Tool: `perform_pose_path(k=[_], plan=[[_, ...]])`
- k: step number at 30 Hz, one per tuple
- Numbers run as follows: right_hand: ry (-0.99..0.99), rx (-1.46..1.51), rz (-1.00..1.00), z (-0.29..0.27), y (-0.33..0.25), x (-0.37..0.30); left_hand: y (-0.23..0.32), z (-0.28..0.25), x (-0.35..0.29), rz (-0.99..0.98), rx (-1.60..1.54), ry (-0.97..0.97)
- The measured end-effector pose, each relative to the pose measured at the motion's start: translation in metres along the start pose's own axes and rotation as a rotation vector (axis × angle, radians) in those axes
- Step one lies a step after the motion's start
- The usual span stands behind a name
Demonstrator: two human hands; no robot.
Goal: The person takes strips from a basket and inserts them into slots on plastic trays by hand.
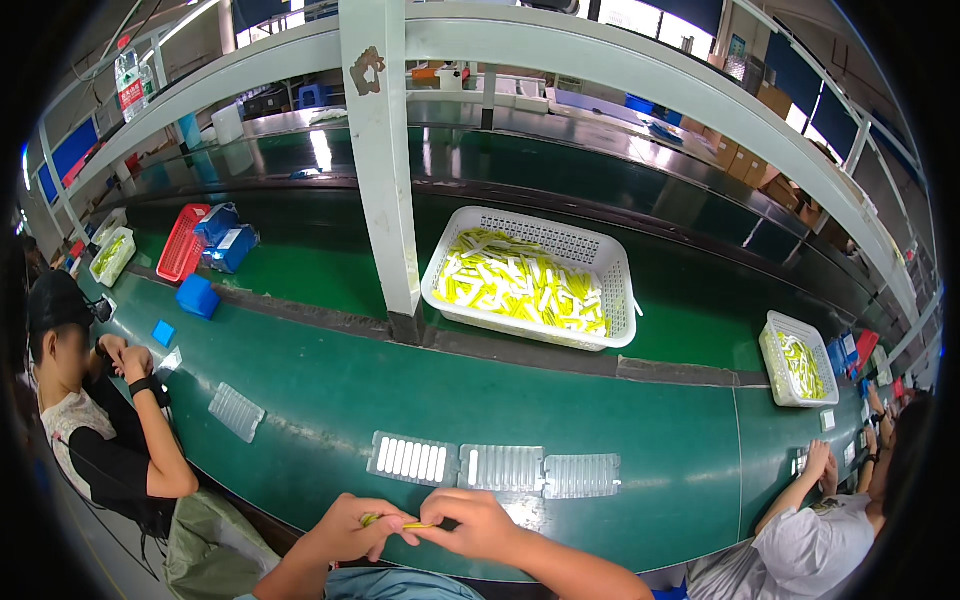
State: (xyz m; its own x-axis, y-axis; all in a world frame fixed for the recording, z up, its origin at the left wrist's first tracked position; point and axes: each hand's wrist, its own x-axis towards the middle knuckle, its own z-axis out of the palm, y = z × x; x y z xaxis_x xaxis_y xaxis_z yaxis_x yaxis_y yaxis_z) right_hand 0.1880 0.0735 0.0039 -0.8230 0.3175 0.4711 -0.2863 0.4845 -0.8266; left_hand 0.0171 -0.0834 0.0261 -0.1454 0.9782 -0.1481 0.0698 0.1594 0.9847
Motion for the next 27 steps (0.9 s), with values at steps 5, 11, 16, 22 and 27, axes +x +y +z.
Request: perform_pose_path(k=[5, 11, 16, 22, 27], plan=[[-0.113, 0.180, 0.265, -0.014, 0.007, -0.002, -0.019, -0.018, 0.003, -0.256, -0.440, -0.073], [-0.071, 0.682, 0.646, -0.017, 0.005, 0.000, -0.017, -0.006, 0.003, -0.222, -0.222, -0.006], [-0.177, 0.394, 0.703, -0.007, 0.005, -0.004, -0.008, 0.004, 0.004, -0.201, -0.174, -0.118], [-0.129, 0.045, 0.507, -0.005, -0.008, 0.002, 0.009, 0.007, 0.005, -0.211, 0.051, -0.134], [-0.105, 0.004, 0.367, -0.002, -0.009, -0.001, 0.017, 0.009, 0.005, -0.224, 0.167, -0.124]])
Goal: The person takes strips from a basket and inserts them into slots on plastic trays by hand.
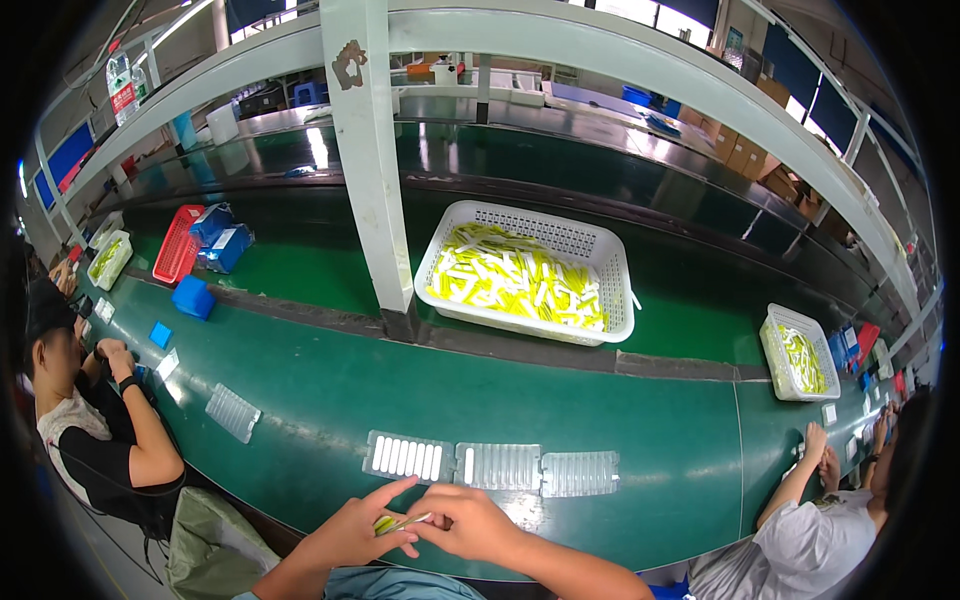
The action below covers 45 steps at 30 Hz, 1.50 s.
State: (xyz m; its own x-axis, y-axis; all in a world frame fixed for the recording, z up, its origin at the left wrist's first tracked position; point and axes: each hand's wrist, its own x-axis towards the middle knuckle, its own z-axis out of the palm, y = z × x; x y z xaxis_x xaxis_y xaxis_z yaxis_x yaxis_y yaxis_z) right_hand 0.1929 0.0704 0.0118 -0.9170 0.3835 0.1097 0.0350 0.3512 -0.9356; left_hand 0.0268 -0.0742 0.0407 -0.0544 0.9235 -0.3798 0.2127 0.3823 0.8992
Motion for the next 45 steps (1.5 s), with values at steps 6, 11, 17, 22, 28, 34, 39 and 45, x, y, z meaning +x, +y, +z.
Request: perform_pose_path(k=[6, 11, 17, 22, 28, 34, 39, 45], plan=[[0.072, -0.141, -0.404, 0.002, 0.005, 0.005, -0.009, -0.006, 0.006, 0.063, -0.156, -0.115], [0.011, 0.015, -0.209, 0.003, -0.003, 0.002, 0.008, -0.002, 0.006, -0.043, -0.175, -0.145], [-0.109, 0.091, -0.096, 0.002, -0.003, 0.001, 0.013, -0.002, 0.000, -0.067, -0.117, -0.131], [-0.083, 0.080, -0.185, -0.007, 0.004, 0.000, -0.010, -0.007, 0.005, -0.038, -0.306, -0.168], [0.061, -0.202, -0.412, -0.011, 0.001, 0.002, -0.015, -0.012, 0.002, 0.010, -0.247, -0.089], [0.137, -0.210, -0.392, -0.005, -0.001, 0.003, -0.009, -0.004, 0.004, 0.170, -0.036, 0.072], [0.141, -0.185, -0.404, -0.002, -0.001, 0.003, -0.014, -0.003, 0.004, 0.221, 0.000, 0.118], [0.169, -0.160, -0.368, 0.001, -0.002, 0.004, -0.012, -0.003, 0.005, 0.272, -0.022, 0.131]])
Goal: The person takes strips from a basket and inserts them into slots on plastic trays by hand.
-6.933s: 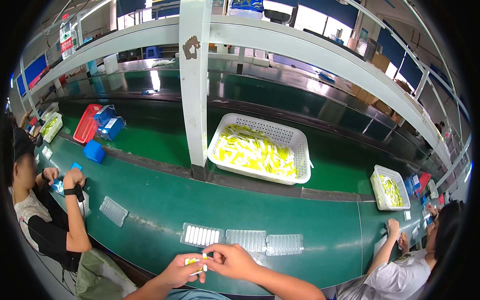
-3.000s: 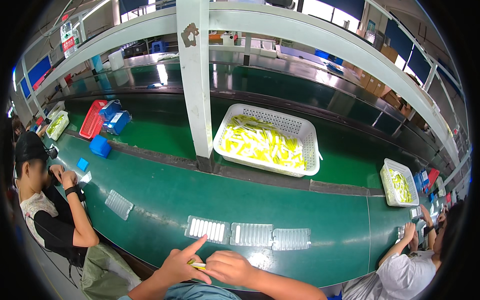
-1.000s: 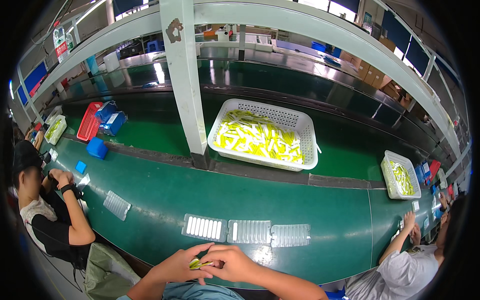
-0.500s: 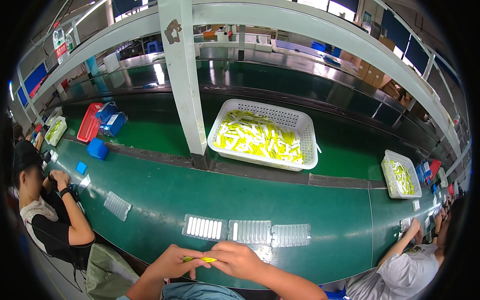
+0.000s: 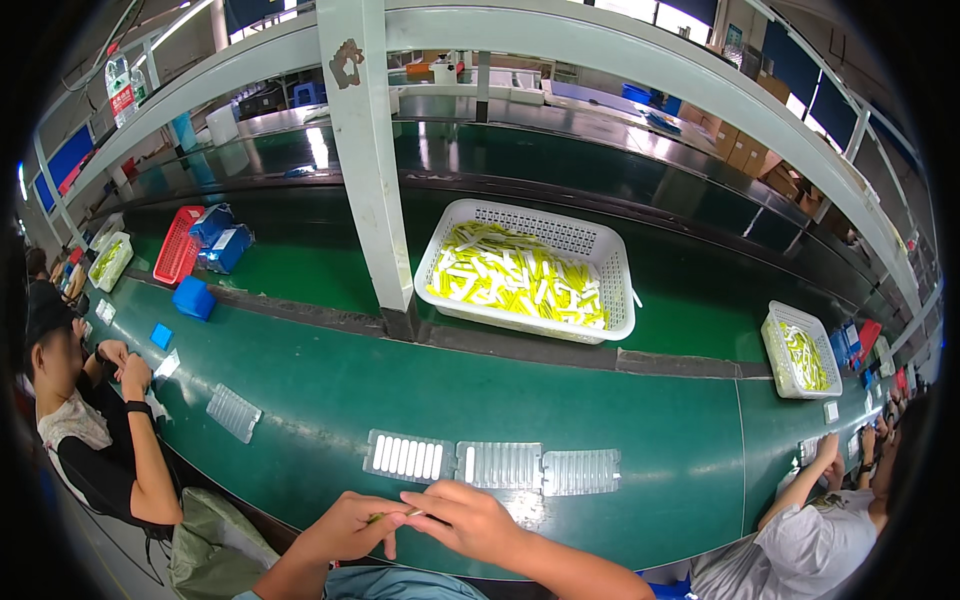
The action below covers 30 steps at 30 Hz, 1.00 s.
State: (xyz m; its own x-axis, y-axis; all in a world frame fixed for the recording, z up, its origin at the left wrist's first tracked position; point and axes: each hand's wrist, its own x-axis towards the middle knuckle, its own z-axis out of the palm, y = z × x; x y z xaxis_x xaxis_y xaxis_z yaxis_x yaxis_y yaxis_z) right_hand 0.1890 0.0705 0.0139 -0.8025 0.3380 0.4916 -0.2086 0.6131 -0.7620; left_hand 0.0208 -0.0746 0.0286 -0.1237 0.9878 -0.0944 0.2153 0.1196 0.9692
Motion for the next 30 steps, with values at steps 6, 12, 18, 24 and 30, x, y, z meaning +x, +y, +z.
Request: perform_pose_path(k=[6, 12, 18, 24, 30], plan=[[-0.002, -0.128, -0.028, 0.010, 0.000, -0.001, -0.003, -0.006, 0.006, -0.264, -0.253, -0.084], [0.122, -0.120, -0.118, 0.001, 0.005, -0.004, -0.006, -0.006, 0.007, -0.182, -0.481, -0.086], [0.156, -0.087, -0.044, 0.000, -0.003, 0.000, -0.011, 0.000, 0.013, -0.150, -0.519, -0.017], [0.127, 0.255, 0.302, -0.002, 0.001, -0.001, -0.015, 0.013, 0.012, 0.134, -0.237, 0.234], [0.148, 0.193, 0.294, -0.002, 0.000, -0.002, -0.023, 0.032, 0.019, 0.369, 0.057, 0.418]])
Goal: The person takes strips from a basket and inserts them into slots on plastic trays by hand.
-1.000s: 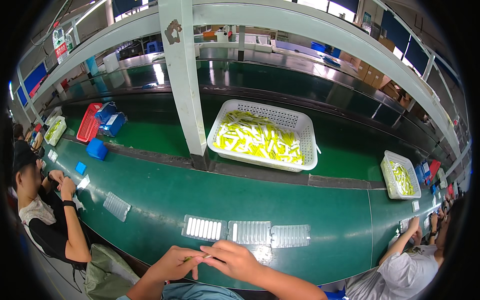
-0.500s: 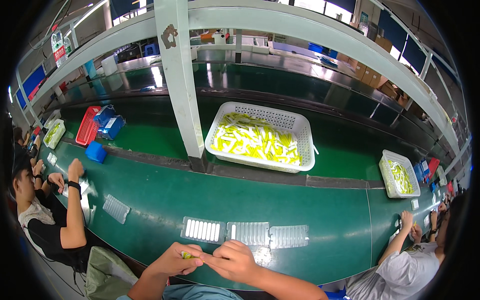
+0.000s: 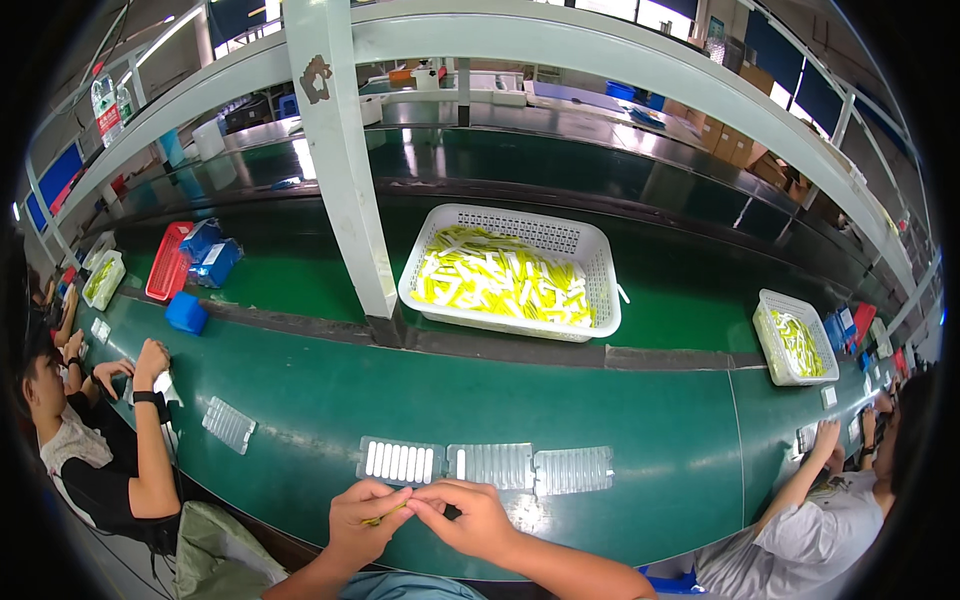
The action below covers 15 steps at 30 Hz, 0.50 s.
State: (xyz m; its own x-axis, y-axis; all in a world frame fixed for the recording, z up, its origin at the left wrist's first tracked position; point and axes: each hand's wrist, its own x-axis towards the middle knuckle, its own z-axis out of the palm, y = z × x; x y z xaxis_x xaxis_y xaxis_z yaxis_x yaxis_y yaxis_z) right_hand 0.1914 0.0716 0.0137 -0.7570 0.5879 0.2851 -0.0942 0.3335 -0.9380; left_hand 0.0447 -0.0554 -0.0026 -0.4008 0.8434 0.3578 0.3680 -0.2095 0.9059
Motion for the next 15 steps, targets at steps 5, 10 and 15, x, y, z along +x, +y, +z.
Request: perform_pose_path(k=[5, 10, 15], plan=[[-0.044, -0.072, -0.053, -0.009, -0.001, 0.003, 0.006, 0.004, -0.004, -0.152, -0.051, -0.013], [-0.089, 0.054, -0.002, -0.011, 0.003, 0.004, 0.010, 0.002, -0.005, -0.113, 0.050, -0.069], [-0.230, 0.163, 0.121, -0.026, 0.015, 0.006, 0.027, -0.011, 0.009, -0.643, -0.454, -0.308]])
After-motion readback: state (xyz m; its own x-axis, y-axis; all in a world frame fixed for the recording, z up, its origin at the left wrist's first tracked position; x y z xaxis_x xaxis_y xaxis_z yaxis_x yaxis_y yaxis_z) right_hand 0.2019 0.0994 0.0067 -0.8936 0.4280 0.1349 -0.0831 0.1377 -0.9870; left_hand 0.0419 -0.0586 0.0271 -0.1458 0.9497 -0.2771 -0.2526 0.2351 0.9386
